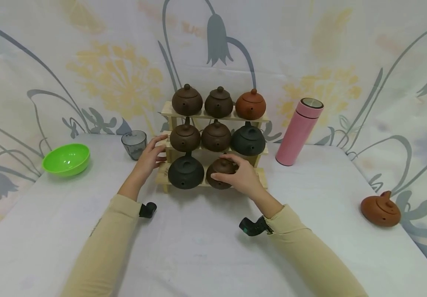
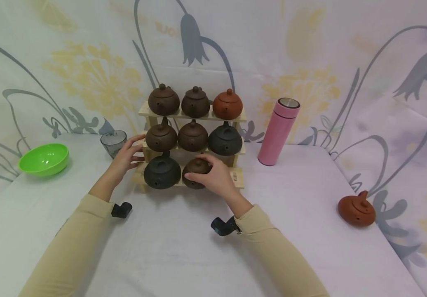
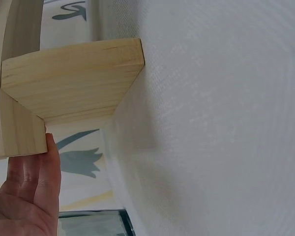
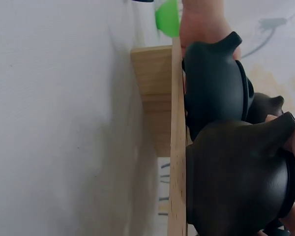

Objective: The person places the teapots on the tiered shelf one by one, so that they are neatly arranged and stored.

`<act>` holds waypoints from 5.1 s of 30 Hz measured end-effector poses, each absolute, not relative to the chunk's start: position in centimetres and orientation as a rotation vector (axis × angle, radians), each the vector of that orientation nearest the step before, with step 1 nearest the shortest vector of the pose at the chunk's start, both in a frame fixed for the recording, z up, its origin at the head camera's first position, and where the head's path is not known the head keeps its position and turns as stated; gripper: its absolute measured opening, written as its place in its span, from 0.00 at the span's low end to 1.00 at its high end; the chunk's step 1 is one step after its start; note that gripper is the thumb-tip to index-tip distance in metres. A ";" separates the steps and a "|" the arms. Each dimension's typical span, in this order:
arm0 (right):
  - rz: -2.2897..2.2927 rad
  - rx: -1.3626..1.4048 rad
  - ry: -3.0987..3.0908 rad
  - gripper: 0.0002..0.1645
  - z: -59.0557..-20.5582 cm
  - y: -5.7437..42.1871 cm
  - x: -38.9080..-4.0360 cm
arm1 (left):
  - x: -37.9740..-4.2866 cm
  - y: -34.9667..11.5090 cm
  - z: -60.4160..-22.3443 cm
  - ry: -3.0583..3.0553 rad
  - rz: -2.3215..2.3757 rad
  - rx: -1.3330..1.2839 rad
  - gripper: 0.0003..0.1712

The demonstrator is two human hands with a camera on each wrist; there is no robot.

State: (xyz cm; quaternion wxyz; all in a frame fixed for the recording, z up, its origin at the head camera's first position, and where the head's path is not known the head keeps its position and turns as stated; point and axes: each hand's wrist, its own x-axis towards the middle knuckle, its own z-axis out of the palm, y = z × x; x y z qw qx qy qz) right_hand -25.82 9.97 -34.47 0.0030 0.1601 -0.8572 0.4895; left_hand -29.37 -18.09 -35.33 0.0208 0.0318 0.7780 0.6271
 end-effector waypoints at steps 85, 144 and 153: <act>1.748 0.134 -2.330 0.33 -34.9 33.9 -16.3 | -29.8 -18.1 -35.7 2.371 1.985 0.087 0.27; 1.271 -0.243 -2.997 0.45 -37.8 40.9 -18.9 | -29.7 -18.0 -35.1 2.393 1.961 0.091 0.27; 1.278 -0.018 -2.999 0.44 -36.0 34.1 -19.3 | -29.7 -18.0 -35.1 2.396 1.963 0.074 0.27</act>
